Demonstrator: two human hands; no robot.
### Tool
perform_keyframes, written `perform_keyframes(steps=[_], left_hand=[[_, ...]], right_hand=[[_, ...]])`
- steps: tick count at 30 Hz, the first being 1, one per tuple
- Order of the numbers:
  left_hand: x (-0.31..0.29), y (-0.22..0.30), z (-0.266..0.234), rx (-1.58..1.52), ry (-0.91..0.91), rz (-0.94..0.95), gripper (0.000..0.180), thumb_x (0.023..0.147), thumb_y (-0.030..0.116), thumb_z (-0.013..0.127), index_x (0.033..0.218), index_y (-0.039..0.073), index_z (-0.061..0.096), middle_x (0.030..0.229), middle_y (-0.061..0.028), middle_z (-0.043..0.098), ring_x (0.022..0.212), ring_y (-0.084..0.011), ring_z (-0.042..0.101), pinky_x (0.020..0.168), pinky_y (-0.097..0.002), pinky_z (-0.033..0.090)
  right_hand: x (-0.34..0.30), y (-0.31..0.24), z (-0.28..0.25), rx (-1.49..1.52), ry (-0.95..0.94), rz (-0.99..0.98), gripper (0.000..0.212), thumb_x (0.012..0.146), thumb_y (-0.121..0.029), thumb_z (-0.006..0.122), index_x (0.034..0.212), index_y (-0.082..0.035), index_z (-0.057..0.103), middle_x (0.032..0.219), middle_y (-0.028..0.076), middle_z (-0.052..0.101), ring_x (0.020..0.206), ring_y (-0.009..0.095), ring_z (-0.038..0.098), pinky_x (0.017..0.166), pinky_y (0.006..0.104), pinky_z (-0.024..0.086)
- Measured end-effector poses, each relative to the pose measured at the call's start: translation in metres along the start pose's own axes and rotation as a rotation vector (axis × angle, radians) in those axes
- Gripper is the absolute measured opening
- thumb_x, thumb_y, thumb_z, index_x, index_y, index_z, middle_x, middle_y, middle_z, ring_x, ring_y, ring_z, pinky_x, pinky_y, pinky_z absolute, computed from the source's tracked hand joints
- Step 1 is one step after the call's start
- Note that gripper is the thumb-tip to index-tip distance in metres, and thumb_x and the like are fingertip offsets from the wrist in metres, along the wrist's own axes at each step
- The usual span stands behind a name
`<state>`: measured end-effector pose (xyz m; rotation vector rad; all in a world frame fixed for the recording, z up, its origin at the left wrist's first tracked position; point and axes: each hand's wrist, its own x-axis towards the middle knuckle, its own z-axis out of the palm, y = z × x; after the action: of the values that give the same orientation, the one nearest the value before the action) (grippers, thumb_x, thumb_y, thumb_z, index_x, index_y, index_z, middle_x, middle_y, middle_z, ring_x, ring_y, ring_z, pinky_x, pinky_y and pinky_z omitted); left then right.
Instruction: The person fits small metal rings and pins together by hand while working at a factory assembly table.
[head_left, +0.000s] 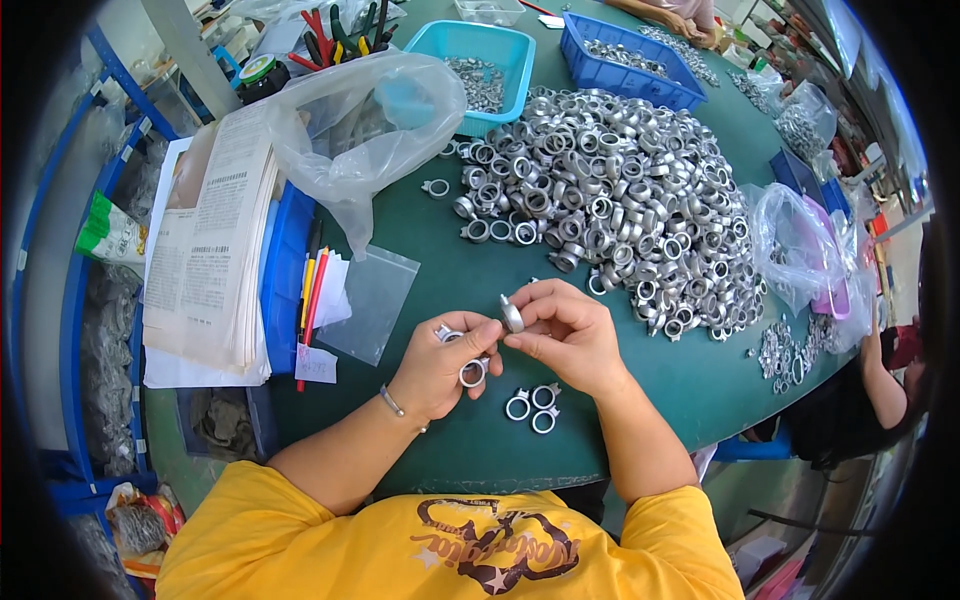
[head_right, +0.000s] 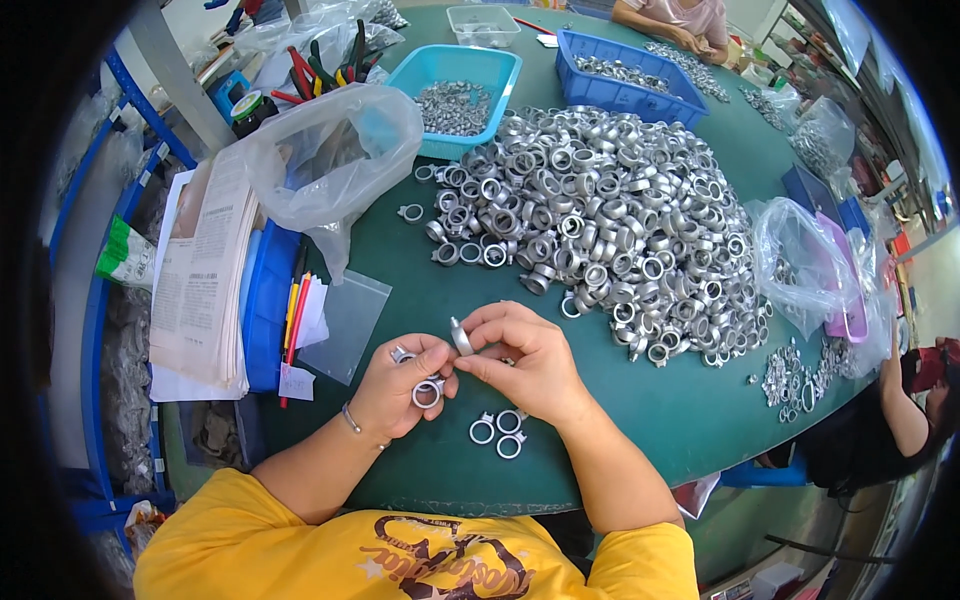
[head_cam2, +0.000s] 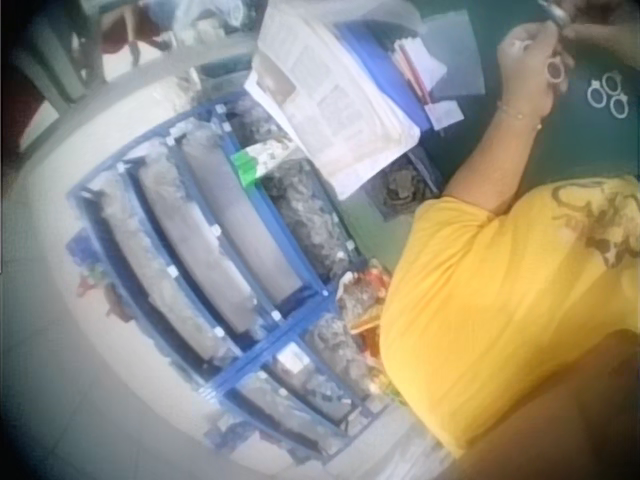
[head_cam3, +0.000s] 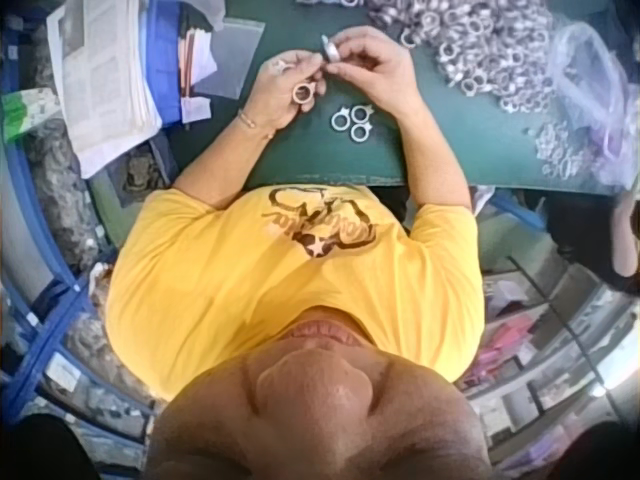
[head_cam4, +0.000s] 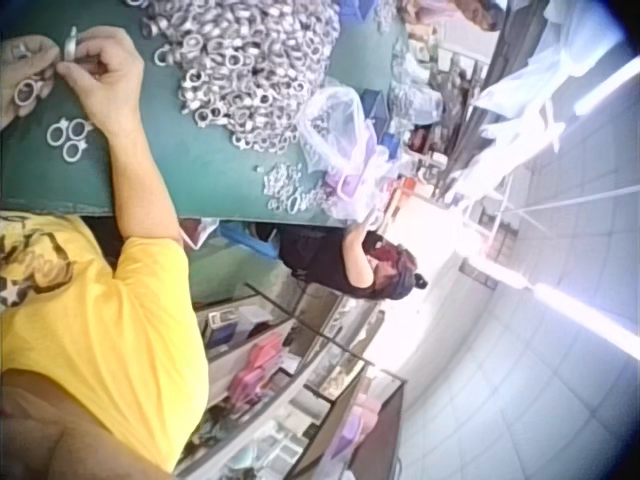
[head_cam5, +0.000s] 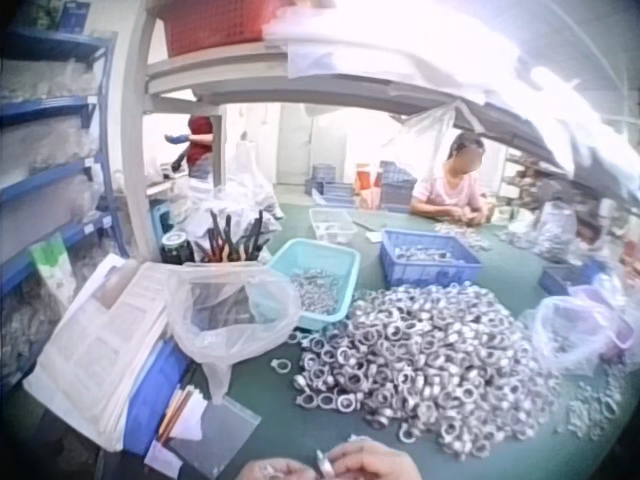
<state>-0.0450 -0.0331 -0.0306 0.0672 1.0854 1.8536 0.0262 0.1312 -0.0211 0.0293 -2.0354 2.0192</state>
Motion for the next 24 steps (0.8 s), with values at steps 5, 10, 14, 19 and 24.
perform_keyframes(steps=[5,10,14,19,24], left_hand=[[-0.003,0.002,0.0,-0.048,-0.015,0.058,0.018,0.087,0.019,0.059,0.086,0.001,0.057,0.071,-0.0085,0.057,0.056,-0.0135,0.057,0.039,-0.021,0.043],[-0.004,0.002,-0.001,0.033,-0.042,0.095,0.012,0.084,0.012,0.061,0.087,0.0,0.059,0.071,-0.0094,0.057,0.055,-0.0127,0.055,0.04,-0.0203,0.043],[-0.005,0.001,0.006,0.18,0.001,0.203,0.008,0.081,0.004,0.061,0.085,-0.003,0.06,0.079,-0.0085,0.055,0.059,-0.0136,0.056,0.04,-0.0207,0.044],[-0.004,-0.002,0.004,0.198,-0.012,0.296,0.006,0.08,-0.001,0.061,0.084,-0.005,0.06,0.086,-0.0075,0.053,0.064,-0.0151,0.058,0.041,-0.0214,0.045],[-0.003,-0.005,0.003,0.242,-0.04,0.378,0.006,0.08,0.003,0.063,0.082,-0.003,0.062,0.084,-0.0055,0.056,0.064,-0.0103,0.057,0.043,-0.02,0.044]], right_hand=[[0.001,-0.002,-0.002,-0.17,-0.093,-0.12,0.016,0.07,0.008,0.068,0.083,0.002,0.062,0.1,0.012,0.058,0.083,0.016,0.061,0.069,0.0248,0.054],[0.002,-0.001,-0.003,-0.379,-0.105,-0.284,0.017,0.068,0.007,0.069,0.081,0.0,0.061,0.1,0.013,0.059,0.083,0.017,0.061,0.068,0.0268,0.053],[-0.001,0.005,0.001,-0.207,-0.025,-0.222,0.022,0.071,0.011,0.062,0.09,-0.001,0.058,0.103,0.013,0.057,0.086,0.017,0.06,0.068,0.0273,0.052],[-0.003,-0.007,0.002,0.292,-0.023,0.17,0.026,0.078,0.009,0.055,0.104,0.004,0.054,0.104,0.009,0.054,0.092,0.015,0.056,0.076,0.0259,0.049],[-0.002,-0.001,-0.003,0.177,-0.131,0.036,0.031,0.078,0.007,0.061,0.109,0.005,0.054,0.104,0.01,0.052,0.091,0.015,0.056,0.075,0.0241,0.05]])
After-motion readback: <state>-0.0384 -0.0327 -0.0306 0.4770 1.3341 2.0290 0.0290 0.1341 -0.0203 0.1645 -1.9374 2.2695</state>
